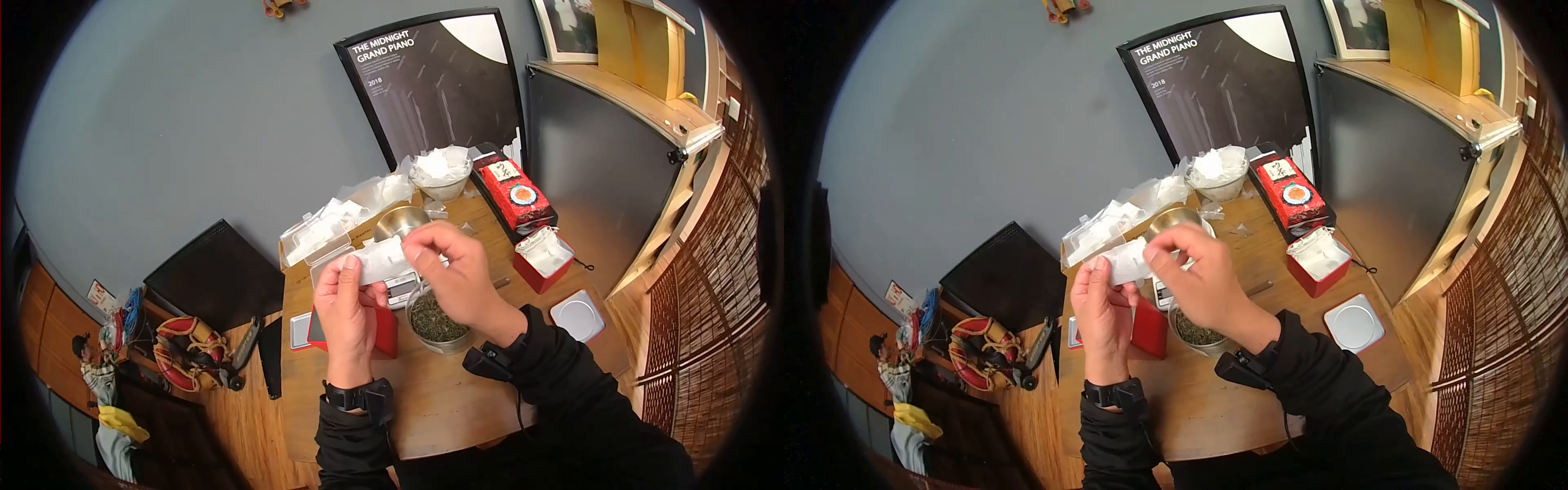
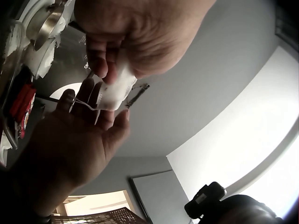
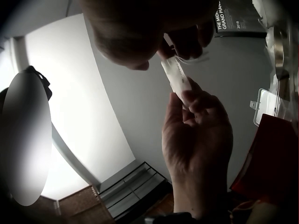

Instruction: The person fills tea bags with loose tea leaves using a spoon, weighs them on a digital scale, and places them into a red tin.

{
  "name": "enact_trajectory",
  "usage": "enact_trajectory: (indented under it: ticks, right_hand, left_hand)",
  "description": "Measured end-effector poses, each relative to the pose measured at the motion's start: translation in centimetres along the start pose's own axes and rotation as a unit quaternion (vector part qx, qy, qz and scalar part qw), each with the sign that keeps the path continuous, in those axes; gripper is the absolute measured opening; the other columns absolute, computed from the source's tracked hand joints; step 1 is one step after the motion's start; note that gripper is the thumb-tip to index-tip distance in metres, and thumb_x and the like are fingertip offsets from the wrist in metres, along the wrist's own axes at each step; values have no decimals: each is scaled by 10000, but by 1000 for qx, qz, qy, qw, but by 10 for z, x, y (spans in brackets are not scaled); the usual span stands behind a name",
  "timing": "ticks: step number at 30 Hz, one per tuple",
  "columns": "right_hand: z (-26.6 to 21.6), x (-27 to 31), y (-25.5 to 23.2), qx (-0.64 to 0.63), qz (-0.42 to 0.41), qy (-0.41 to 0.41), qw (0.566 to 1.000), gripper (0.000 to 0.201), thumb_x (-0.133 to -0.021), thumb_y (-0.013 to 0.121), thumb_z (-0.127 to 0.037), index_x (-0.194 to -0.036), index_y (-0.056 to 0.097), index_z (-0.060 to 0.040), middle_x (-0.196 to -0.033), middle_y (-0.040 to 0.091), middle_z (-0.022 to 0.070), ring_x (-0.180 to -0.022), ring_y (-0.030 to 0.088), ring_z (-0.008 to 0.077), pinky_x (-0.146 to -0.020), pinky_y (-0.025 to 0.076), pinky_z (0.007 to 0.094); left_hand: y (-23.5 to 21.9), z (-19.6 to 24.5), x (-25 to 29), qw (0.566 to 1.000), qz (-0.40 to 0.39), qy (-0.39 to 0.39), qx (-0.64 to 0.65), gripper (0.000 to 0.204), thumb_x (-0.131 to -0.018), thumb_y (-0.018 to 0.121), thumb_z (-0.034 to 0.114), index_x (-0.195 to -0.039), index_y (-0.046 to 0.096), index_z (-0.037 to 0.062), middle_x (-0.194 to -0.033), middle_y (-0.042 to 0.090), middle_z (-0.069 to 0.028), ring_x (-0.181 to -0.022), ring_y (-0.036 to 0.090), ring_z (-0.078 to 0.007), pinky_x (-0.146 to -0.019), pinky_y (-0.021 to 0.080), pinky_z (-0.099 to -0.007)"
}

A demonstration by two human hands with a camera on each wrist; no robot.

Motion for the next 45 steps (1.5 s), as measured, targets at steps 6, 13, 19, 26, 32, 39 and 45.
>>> enact_trajectory:
  ticks: [6,13,19,26,32,39,45]
  right_hand:
    - [17,-7,-39,-103,137,67,983,131,-958,628,-119,-986,650,8,-816,624,-21,-734,529,22,-661,443,208]
    - [17,-4,-29,-34,86,52,994,106,-960,624,-84,-972,657,16,-869,636,-9,-781,545,29,-695,453,210]
    - [12,-5,-25,-40,77,29,996,71,-957,631,-69,-955,649,0,-884,623,-23,-777,528,26,-686,445,208]
    - [14,-5,-22,-42,65,41,996,67,-953,640,-69,-963,650,-4,-889,630,-17,-782,532,29,-690,451,209]
    - [14,-4,-22,-36,65,46,996,74,-948,645,-73,-958,653,1,-873,626,-22,-777,533,28,-683,449,210]
    - [16,-2,-17,-68,61,83,992,121,-936,656,-112,-959,663,7,-880,644,7,-789,554,54,-684,446,226]
    - [12,4,7,-72,-35,62,995,345,-887,742,-262,-1099,656,-4,-976,694,45,-913,637,106,-764,457,276]
  left_hand:
    - [5,9,6,960,-54,5,-275,139,-939,671,122,-880,699,-1,-796,696,-77,-595,620,-130,-538,473,-244]
    - [64,-6,30,792,-228,139,-549,93,-838,688,68,-825,683,-24,-779,649,-179,-700,636,-337,-647,502,-384]
    - [63,-8,29,791,-228,137,-551,95,-839,681,70,-825,685,-24,-778,652,-174,-699,642,-342,-644,504,-390]
    - [58,-6,26,799,-216,125,-547,97,-834,685,69,-844,690,-27,-790,663,-175,-695,648,-334,-643,508,-377]
    - [38,14,16,847,-149,189,-474,113,-900,670,69,-857,696,-32,-756,675,-91,-644,627,-194,-592,487,-307]
    - [6,4,2,1000,-26,7,3,175,-999,617,209,-1058,632,45,-908,692,-53,-658,601,-106,-546,457,-231]
    - [21,-26,4,965,-54,-83,245,250,-1034,560,281,-1191,575,88,-1091,679,-50,-805,636,-130,-634,499,-269]
Point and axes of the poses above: each hand's wrist, its own x-axis away from the middle knuckle, its own y-axis out of the palm, z = x × y, the point moved 10 cm from there along -x, towards the middle knuckle
